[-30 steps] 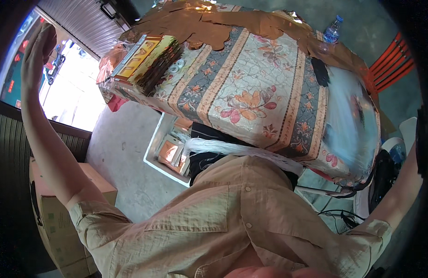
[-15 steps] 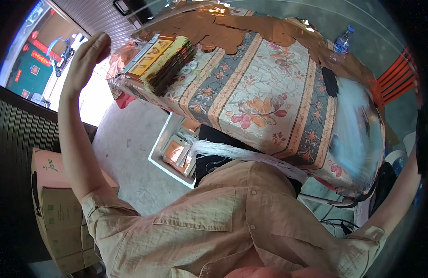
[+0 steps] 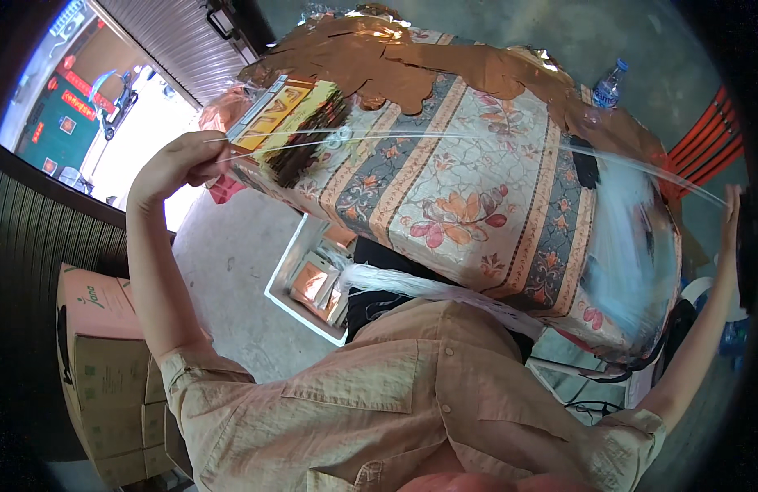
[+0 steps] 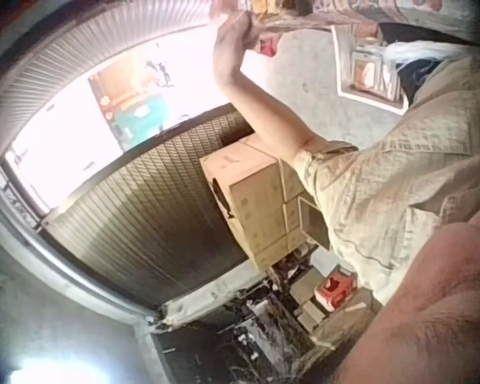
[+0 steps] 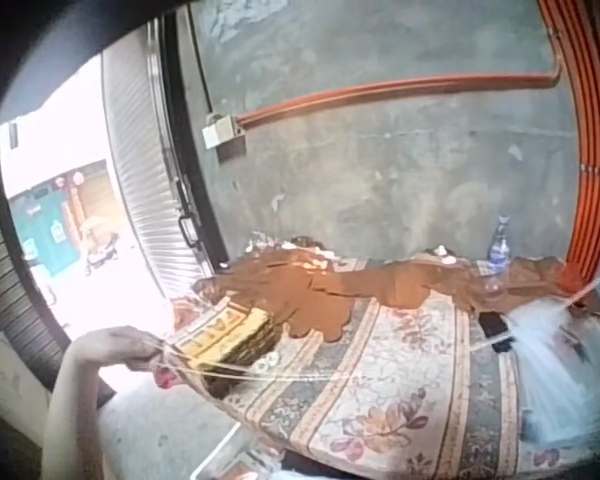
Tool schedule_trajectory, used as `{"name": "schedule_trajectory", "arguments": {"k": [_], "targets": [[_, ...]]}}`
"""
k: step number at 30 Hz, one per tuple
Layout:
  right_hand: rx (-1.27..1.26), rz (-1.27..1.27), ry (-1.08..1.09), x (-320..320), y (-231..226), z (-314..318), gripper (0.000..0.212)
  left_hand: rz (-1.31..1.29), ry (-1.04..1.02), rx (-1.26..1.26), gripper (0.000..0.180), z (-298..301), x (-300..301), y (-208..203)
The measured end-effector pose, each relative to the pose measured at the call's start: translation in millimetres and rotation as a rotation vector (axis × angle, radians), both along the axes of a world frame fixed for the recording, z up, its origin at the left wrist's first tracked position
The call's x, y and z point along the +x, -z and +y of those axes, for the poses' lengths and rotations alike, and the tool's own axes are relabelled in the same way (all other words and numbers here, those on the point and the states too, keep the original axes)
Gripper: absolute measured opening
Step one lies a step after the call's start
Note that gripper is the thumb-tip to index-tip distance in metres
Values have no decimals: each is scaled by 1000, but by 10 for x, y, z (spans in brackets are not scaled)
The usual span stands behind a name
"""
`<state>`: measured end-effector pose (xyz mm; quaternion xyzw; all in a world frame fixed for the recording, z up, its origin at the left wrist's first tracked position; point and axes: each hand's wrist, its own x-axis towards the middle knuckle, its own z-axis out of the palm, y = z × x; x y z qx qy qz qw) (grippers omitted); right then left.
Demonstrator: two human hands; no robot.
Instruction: The person pulls white strings from a bundle, loops them through small white plastic rings, and ties them into knots by hand. They place the finished rings onto a table covered with a floral cloth next to stacks of paper cards.
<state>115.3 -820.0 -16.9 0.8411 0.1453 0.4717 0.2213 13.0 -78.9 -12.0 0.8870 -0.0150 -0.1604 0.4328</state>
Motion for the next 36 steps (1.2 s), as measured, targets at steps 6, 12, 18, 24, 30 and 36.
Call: {"name": "schedule_trajectory", "arguments": {"k": [6,12,18,24,30,36], "targets": [[-47,12,-33,-444,454,390,34,-152,182,-1037,23,270,-46,228],[955,799,-275,-913,821,881,24,-416,-20,-1515,23,322,-54,479],[1297,1535,-888,-1547,905,1182,12,-893,-697,-1276,18,680,69,863],[1808,1380,-597,-1792,1015,1504,5,-1145,-847,-30,28,232,140,799],[1939,1019,-377,-1748,1085,1759,6,-1245,-261,21,5,-874,355,641],[1632,1251,-364,-1659,898,2488,13,-600,353,-345,4,-1931,408,635]]}}
